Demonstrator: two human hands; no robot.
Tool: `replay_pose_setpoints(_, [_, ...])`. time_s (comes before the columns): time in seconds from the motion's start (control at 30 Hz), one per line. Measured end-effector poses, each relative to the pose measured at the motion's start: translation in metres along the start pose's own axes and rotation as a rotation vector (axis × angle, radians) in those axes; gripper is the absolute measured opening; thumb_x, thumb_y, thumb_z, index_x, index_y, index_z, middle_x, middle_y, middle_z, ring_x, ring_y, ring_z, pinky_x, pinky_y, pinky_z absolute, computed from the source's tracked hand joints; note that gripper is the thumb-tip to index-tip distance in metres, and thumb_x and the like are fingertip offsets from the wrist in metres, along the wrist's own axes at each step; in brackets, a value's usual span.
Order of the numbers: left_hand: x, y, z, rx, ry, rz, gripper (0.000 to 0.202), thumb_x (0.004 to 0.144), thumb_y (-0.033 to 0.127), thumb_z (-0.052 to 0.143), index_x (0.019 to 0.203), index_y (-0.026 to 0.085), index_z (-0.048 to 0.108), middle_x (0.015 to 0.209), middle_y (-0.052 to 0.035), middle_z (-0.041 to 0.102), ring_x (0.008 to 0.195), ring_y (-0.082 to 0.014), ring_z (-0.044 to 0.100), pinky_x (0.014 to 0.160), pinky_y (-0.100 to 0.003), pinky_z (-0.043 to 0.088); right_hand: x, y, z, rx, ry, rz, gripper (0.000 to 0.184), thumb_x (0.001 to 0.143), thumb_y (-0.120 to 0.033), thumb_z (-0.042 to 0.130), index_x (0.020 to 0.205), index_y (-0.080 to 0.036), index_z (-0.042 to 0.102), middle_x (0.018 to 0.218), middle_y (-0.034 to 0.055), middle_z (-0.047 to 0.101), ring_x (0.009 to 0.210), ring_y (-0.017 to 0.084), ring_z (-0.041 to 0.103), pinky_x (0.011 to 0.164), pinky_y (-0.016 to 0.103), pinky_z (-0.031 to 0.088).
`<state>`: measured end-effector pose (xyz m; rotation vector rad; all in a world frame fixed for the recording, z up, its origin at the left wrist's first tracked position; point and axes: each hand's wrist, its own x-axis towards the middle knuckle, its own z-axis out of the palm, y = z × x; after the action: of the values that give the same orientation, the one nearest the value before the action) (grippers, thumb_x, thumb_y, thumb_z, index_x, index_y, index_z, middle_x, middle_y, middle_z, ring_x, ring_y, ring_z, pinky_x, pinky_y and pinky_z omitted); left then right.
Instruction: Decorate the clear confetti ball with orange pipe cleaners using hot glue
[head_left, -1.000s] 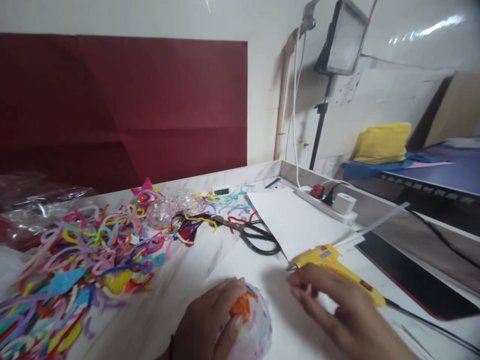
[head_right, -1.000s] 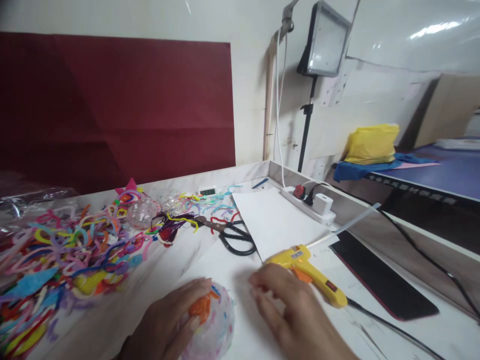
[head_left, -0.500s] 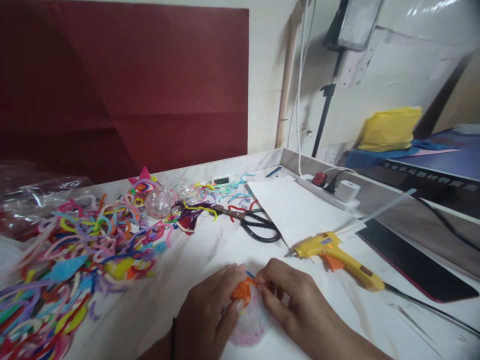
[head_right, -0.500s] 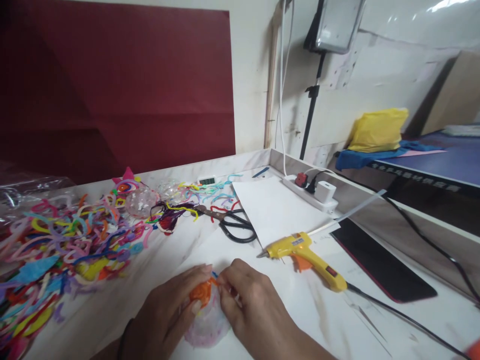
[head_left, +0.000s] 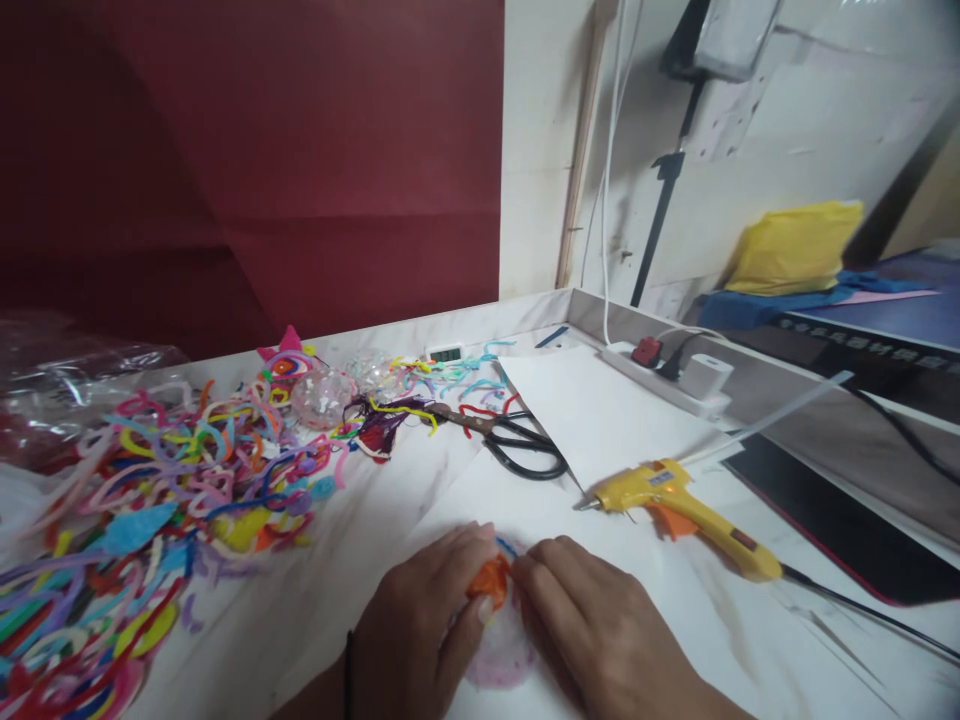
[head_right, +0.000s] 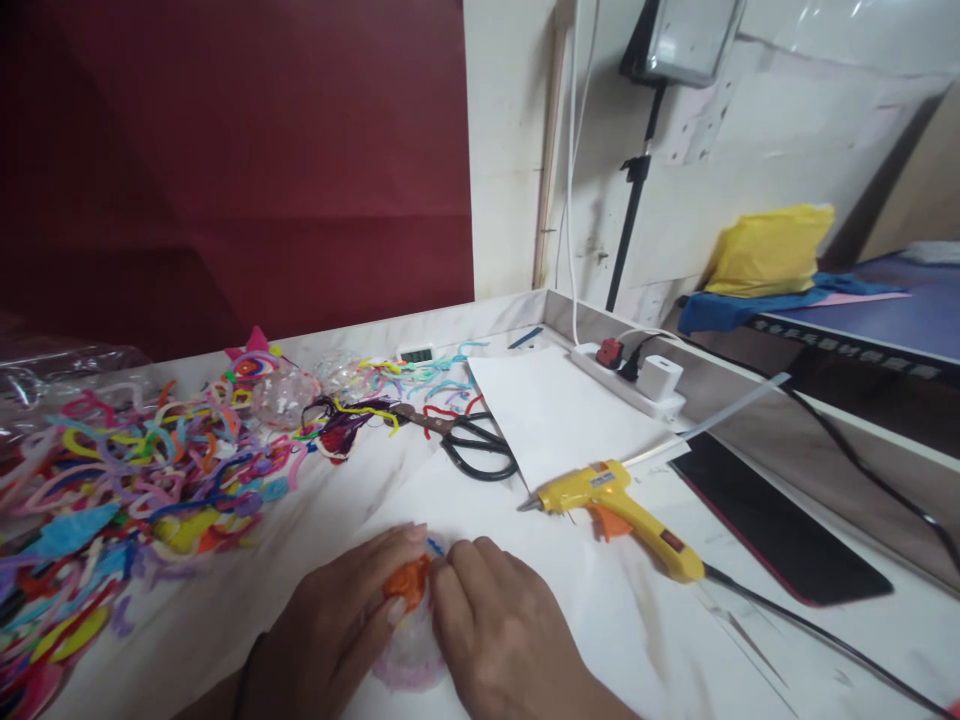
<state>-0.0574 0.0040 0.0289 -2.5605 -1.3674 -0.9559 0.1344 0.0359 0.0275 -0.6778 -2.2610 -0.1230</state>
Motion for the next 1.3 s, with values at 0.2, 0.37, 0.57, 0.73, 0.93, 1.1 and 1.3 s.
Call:
replay_pose_setpoints(0.2, [0.000, 0.001, 0.001, -0.006, -0.002, -0.014, 0.032, 0.093, 0.026, 0.046, 0.122, 0.016, 0.056, 0.120, -0.0062, 0.068, 0.112, -0.0169, 0.064, 0.097, -0.025, 0.050, -0.004, 0.000, 0.010, -0.127, 0.120, -0.053, 0.045, 0.097, -0.011, 0.020, 0.079, -0.014, 0.061, 0.067, 0.0081, 0.059, 0.059, 0.019, 0.053, 0.052, 0.030, 0.043])
replay_pose_setpoints(0.37, [0.001, 0.001, 0.000, -0.022, -0.009, -0.031, 0.032, 0.093, 0.027, 0.046, 0.122, 0.017, 0.057, 0.121, -0.0057, 0.068, 0.113, -0.0166, 0.063, 0.099, -0.025, 0.049, 0.003, -0.001, 0.003, -0.175, 0.067, -0.099, 0.048, 0.097, -0.010, 0.021, 0.075, -0.014, 0.062, 0.065, 0.0080, 0.060, 0.058, 0.018, 0.052, 0.053, 0.031, 0.043])
replay_pose_setpoints(0.57, [0.001, -0.001, 0.001, -0.016, -0.019, 0.003, 0.033, 0.093, 0.024, 0.047, 0.122, 0.015, 0.057, 0.122, -0.0074, 0.067, 0.114, -0.0175, 0.062, 0.099, -0.027, 0.049, 0.005, -0.002, 0.001, -0.168, 0.083, -0.138, 0.047, 0.097, -0.007, 0.024, 0.067, -0.016, 0.060, 0.061, 0.0067, 0.059, 0.055, 0.018, 0.051, 0.050, 0.031, 0.038])
replay_pose_setpoints(0.73, [0.000, -0.002, 0.001, -0.009, -0.010, 0.008, 0.034, 0.092, 0.019, 0.047, 0.124, 0.015, 0.056, 0.124, -0.0070, 0.066, 0.117, -0.0169, 0.061, 0.102, -0.026, 0.047, -0.002, -0.008, 0.006, -0.231, 0.044, -0.177, 0.039, 0.092, -0.002, 0.031, 0.070, -0.016, 0.060, 0.062, 0.0050, 0.061, 0.052, 0.018, 0.051, 0.051, 0.032, 0.035])
replay_pose_setpoints(0.93, [-0.005, 0.003, 0.002, -0.049, -0.030, -0.062, 0.037, 0.094, 0.021, 0.045, 0.130, 0.020, 0.051, 0.135, -0.0070, 0.057, 0.118, -0.0187, 0.060, 0.097, -0.026, 0.052, -0.005, -0.014, 0.007, -0.360, 0.029, -0.259, 0.042, 0.090, 0.001, 0.031, 0.071, -0.015, 0.064, 0.065, 0.0068, 0.065, 0.052, 0.019, 0.054, 0.050, 0.034, 0.034])
replay_pose_setpoints(1.1, [-0.008, 0.003, 0.009, -0.138, 0.039, -0.135, 0.038, 0.100, 0.022, 0.030, 0.136, 0.023, 0.041, 0.118, -0.0073, 0.067, 0.105, -0.0144, 0.067, 0.084, -0.021, 0.060, -0.005, -0.016, 0.008, -0.398, 0.035, -0.264, 0.041, 0.087, 0.004, 0.032, 0.074, -0.013, 0.066, 0.068, 0.0075, 0.068, 0.053, 0.020, 0.057, 0.051, 0.034, 0.034])
replay_pose_setpoints(1.3, [-0.003, -0.004, 0.002, 0.154, 0.128, 0.184, 0.023, 0.096, 0.016, 0.045, 0.115, 0.018, 0.059, 0.104, -0.0055, 0.073, 0.105, -0.0161, 0.067, 0.103, -0.033, 0.049, -0.007, -0.017, 0.009, -0.396, 0.049, -0.274, 0.040, 0.088, 0.004, 0.032, 0.076, -0.013, 0.067, 0.067, 0.0074, 0.068, 0.053, 0.019, 0.056, 0.051, 0.034, 0.036])
